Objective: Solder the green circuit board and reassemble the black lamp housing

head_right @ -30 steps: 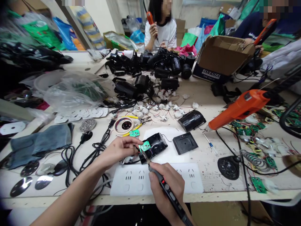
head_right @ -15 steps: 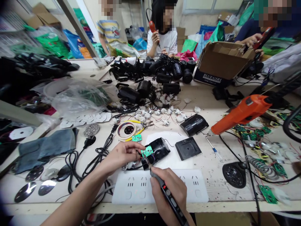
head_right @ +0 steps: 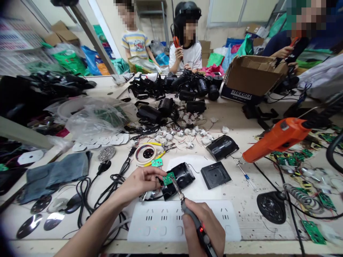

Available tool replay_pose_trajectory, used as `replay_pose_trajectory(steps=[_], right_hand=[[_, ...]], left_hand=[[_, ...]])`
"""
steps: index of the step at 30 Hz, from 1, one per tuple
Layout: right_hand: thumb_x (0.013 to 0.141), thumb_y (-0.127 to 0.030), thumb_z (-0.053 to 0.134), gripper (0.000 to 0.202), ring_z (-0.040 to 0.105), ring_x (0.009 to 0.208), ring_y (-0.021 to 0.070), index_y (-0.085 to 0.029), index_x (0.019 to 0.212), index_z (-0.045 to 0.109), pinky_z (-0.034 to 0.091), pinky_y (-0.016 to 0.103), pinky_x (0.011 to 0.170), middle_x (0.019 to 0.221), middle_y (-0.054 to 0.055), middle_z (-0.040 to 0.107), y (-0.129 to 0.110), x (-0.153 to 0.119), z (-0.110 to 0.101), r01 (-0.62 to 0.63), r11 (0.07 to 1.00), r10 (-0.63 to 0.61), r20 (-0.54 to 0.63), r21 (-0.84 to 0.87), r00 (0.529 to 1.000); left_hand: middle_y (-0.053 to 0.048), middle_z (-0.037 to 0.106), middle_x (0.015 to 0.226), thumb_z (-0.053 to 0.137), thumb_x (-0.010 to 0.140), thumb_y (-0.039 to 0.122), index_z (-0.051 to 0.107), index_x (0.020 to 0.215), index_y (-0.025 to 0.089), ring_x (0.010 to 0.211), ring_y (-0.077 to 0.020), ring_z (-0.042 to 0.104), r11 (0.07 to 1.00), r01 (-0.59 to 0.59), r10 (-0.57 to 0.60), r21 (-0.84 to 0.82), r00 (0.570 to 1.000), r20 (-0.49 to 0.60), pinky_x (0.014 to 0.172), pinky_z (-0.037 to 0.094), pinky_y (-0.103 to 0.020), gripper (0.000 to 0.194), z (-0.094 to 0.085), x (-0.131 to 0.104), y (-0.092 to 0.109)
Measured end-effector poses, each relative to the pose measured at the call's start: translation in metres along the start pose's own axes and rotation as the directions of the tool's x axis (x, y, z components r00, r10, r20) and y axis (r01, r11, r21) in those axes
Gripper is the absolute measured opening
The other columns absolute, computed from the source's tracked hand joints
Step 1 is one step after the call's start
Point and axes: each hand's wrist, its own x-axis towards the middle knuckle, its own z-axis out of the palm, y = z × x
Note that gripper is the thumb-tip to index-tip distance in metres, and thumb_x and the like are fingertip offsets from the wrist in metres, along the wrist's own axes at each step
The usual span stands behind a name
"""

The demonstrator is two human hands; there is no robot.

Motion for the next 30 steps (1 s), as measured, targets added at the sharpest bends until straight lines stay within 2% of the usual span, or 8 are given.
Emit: replay_pose_trajectory(steps=[9,15,18,21,25,27,30], right_hand=[[0.094,-0.025,0.058,0.016,0.067,0.077,0.0189,-0.022,0.105,0.068,0.055,0.026,0.066,0.089,0.004,0.068,0.002,0.001,0.0,-0.026,1.0,0.027,0.048,-0.007,0.998],[0.096,-0.024,0.055,0.017,0.067,0.076,0.0196,-0.022,0.109,0.067,0.054,0.027,0.065,0.089,0.005,0.067,0.002,0.002,0.002,-0.009,1.0,0.009,0.016,0.026,1.0],[0.096,-0.023,0.055,0.018,0.066,0.077,0.0191,-0.022,0.11,0.066,0.054,0.027,0.066,0.09,0.005,0.067,0.001,0.001,0.001,-0.008,1.0,0.007,0.024,0.026,1.0],[0.097,-0.025,0.056,0.019,0.065,0.075,0.0177,-0.023,0.113,0.065,0.054,0.026,0.064,0.091,0.004,0.064,0.0,-0.001,0.002,-0.008,1.0,0.008,0.021,0.01,1.0],[0.1,-0.023,0.053,0.024,0.065,0.072,0.0141,-0.026,0.121,0.064,0.054,0.022,0.06,0.099,0.005,0.056,0.004,0.007,0.007,0.108,0.993,-0.107,0.029,-0.047,0.994],[0.1,-0.022,0.053,0.025,0.061,0.066,0.0129,-0.025,0.122,0.065,0.053,0.021,0.056,0.092,0.005,0.052,0.01,0.018,0.011,0.185,0.977,-0.176,0.085,-0.106,0.981],[0.099,-0.016,0.055,0.028,0.051,0.058,0.0121,-0.02,0.125,0.063,0.048,0.02,0.051,0.077,0.0,0.04,0.018,0.039,0.02,0.324,0.936,-0.295,0.195,-0.138,0.935]], left_hand=[[-0.001,0.068,0.083,0.066,0.054,0.016,0.07,0.09,0.014,0.057,-0.008,0.056,0.999,-0.015,0.015,0.043,1.0,0.019,0.057,0.043,-0.021,0.036,-0.002,0.0,0.005],[0.004,0.059,0.054,0.066,0.056,0.018,0.073,0.088,0.013,0.051,-0.0081,0.047,0.991,0.028,-0.032,0.131,0.999,0.029,0.05,0.031,-0.019,0.033,-0.001,-0.001,0.011],[0.005,0.058,0.052,0.066,0.056,0.019,0.073,0.089,0.012,0.049,-0.0079,0.046,0.985,0.057,-0.057,0.166,0.998,-0.005,0.049,0.029,-0.02,0.034,-0.001,-0.002,0.012],[0.004,0.059,0.052,0.067,0.054,0.02,0.073,0.086,0.012,0.051,-0.0085,0.049,0.987,0.057,-0.052,0.153,0.998,-0.038,0.053,0.034,-0.02,0.033,-0.001,-0.003,0.01],[0.005,0.058,0.054,0.07,0.055,0.023,0.073,0.084,0.012,0.053,-0.0091,0.053,0.997,-0.002,0.007,0.083,0.998,-0.055,0.058,0.039,-0.022,0.032,-0.003,-0.006,0.005],[0.005,0.058,0.054,0.071,0.056,0.024,0.074,0.085,0.013,0.053,-0.0089,0.052,0.997,-0.035,0.039,0.067,0.998,-0.054,0.058,0.04,-0.022,0.031,-0.003,-0.006,0.002],[0.004,0.061,0.058,0.068,0.059,0.022,0.075,0.086,0.015,0.056,-0.0104,0.055,0.99,-0.104,0.109,0.091,0.993,-0.05,0.062,0.043,-0.024,0.03,-0.002,-0.007,-0.001]])
